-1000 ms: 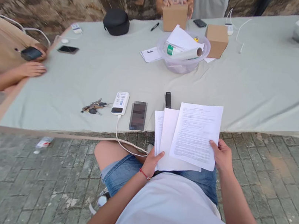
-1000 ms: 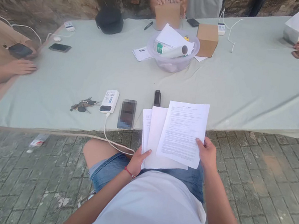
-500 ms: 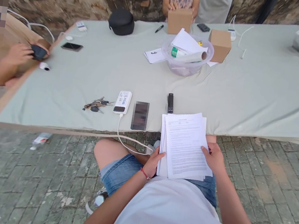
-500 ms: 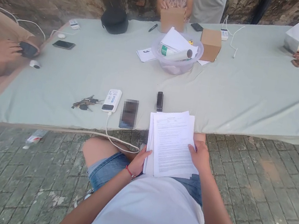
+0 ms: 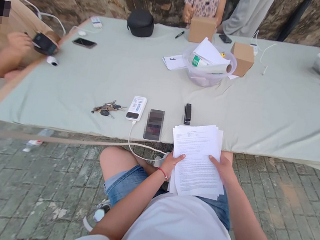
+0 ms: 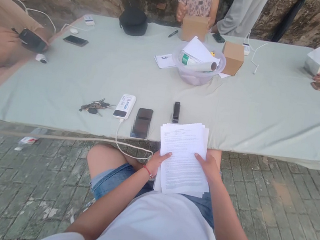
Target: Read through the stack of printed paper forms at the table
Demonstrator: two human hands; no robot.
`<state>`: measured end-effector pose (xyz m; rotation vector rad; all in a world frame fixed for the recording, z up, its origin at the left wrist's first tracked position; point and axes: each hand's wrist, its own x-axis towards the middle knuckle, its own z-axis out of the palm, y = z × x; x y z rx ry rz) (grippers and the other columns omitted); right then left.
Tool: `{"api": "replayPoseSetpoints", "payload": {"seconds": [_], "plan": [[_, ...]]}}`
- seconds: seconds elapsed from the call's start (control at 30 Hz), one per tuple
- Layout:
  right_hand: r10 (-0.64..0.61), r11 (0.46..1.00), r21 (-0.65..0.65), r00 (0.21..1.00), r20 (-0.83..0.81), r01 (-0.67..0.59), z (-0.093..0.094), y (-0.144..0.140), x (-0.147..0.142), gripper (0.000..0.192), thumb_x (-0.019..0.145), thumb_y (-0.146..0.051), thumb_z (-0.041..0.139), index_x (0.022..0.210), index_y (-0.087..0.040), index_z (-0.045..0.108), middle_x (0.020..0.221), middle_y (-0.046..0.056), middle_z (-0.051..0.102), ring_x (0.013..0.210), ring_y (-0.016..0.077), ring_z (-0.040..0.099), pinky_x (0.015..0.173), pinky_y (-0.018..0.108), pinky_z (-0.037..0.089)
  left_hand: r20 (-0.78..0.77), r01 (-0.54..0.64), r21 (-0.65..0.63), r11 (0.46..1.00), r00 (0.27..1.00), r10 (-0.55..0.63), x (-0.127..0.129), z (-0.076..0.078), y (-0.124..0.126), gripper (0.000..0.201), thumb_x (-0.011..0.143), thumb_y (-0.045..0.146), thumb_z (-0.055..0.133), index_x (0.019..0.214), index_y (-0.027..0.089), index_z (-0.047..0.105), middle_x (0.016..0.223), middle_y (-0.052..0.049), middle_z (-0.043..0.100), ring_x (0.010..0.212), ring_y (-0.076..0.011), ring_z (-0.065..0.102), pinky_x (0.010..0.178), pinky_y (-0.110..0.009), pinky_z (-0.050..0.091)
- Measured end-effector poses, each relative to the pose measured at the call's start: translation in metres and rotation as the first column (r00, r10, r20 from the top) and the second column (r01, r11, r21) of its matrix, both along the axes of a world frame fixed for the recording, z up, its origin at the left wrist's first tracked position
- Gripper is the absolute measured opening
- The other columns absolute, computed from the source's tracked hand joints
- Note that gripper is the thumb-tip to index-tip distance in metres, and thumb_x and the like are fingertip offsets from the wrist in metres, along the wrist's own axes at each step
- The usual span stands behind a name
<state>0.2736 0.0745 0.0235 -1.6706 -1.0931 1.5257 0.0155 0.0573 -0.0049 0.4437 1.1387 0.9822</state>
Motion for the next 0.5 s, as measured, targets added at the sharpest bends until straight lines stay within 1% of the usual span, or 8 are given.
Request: {"api": "replayPoseSetpoints", "payload": {"seconds": [0.07, 0.1, 0.17, 0.23, 0.3, 0.37, 0.43, 0.5], "plan": [[0.000, 0.991, -0.131, 0.974, -0.228, -0.031, 0.002, 0.001, 0.005, 0.051, 0.083, -0.055, 0.081, 0.123, -0.025, 0.072, 0.124, 0.011, 0.079, 0.119, 0.0356, 0.074, 0.108, 0.053, 0.058, 0.055, 0.088, 0.008, 0.996, 0.995, -0.089, 0.000, 0.004, -0.001, 0.077, 0.055, 0.054, 0.101, 0.115, 0.013, 0.077, 0.131, -0.019, 0.074, 0.125, -0.0390, 0.068, 0.116, -0.056, 0.046], [-0.002, 0.982, -0.179, 0.954, -0.299, -0.054, 0.004, 0.001, 0.008, 0.051, 0.081, -0.053, 0.085, 0.120, -0.023, 0.074, 0.123, 0.011, 0.079, 0.118, 0.0354, 0.074, 0.109, 0.053, 0.058, 0.064, 0.140, 0.023, 0.990, 0.988, -0.141, 0.001, 0.006, 0.000, 0.077, 0.054, 0.054, 0.102, 0.115, 0.012, 0.078, 0.131, -0.020, 0.074, 0.125, -0.0397, 0.068, 0.117, -0.057, 0.045], [-0.003, 0.972, -0.221, 0.931, -0.366, -0.084, 0.008, 0.002, 0.011, 0.049, 0.076, -0.046, 0.090, 0.116, -0.022, 0.075, 0.121, 0.011, 0.080, 0.119, 0.0352, 0.074, 0.112, 0.054, 0.056, 0.049, 0.230, 0.073, 0.970, 0.971, -0.234, 0.002, 0.012, 0.006, 0.078, 0.053, 0.053, 0.102, 0.115, 0.012, 0.079, 0.130, -0.020, 0.074, 0.125, -0.0408, 0.068, 0.116, -0.057, 0.046], [-0.020, 0.977, -0.203, 0.925, -0.378, -0.062, 0.014, 0.004, 0.013, 0.050, 0.073, -0.040, 0.094, 0.116, -0.024, 0.075, 0.122, 0.010, 0.080, 0.122, 0.0352, 0.072, 0.114, 0.054, 0.055, -0.007, 0.300, 0.152, 0.942, 0.953, -0.302, 0.003, 0.019, 0.018, 0.076, 0.055, 0.055, 0.100, 0.115, 0.013, 0.080, 0.129, -0.019, 0.075, 0.125, -0.0405, 0.068, 0.115, -0.056, 0.047], [-0.054, 0.988, -0.154, 0.931, -0.361, -0.002, 0.024, 0.008, 0.015, 0.055, 0.070, -0.037, 0.095, 0.119, -0.025, 0.074, 0.125, 0.009, 0.079, 0.126, 0.0361, 0.070, 0.114, 0.055, 0.055, -0.118, 0.384, 0.250, 0.889, 0.923, -0.365, 0.002, 0.030, 0.033, 0.068, 0.064, 0.055, 0.095, 0.116, 0.014, 0.080, 0.128, -0.016, 0.076, 0.126, -0.0386, 0.068, 0.113, -0.053, 0.049], [-0.108, 0.993, -0.070, 0.940, -0.325, 0.090, 0.039, 0.016, 0.016, 0.060, 0.068, -0.035, 0.097, 0.122, -0.026, 0.073, 0.129, 0.009, 0.077, 0.130, 0.0363, 0.068, 0.114, 0.055, 0.055, -0.294, 0.467, 0.325, 0.822, 0.877, -0.381, 0.001, 0.046, 0.052, 0.053, 0.073, 0.051, 0.090, 0.113, 0.017, 0.081, 0.122, -0.012, 0.079, 0.123, -0.0363, 0.069, 0.111, -0.050, 0.051], [-0.168, 0.977, 0.076, 0.939, -0.299, 0.199, 0.059, 0.029, 0.016, 0.065, 0.066, -0.033, 0.097, 0.126, -0.027, 0.071, 0.132, 0.008, 0.076, 0.133, 0.0343, 0.065, 0.116, 0.052, 0.054, -0.443, 0.496, 0.402, 0.770, 0.841, -0.311, 0.003, 0.068, 0.072, 0.039, 0.080, 0.043, 0.084, 0.109, 0.018, 0.081, 0.116, -0.009, 0.080, 0.118, -0.0350, 0.071, 0.106, -0.047, 0.054], [-0.220, 0.913, 0.274, 0.929, -0.298, 0.304, 0.082, 0.046, 0.014, 0.068, 0.064, -0.030, 0.098, 0.127, -0.026, 0.071, 0.134, 0.007, 0.074, 0.135, 0.0315, 0.063, 0.120, 0.049, 0.050, -0.525, 0.480, 0.496, 0.724, 0.829, -0.190, 0.008, 0.094, 0.092, 0.031, 0.084, 0.035, 0.079, 0.111, 0.017, 0.079, 0.111, -0.007, 0.081, 0.110, -0.0330, 0.073, 0.101, -0.044, 0.056]]}}
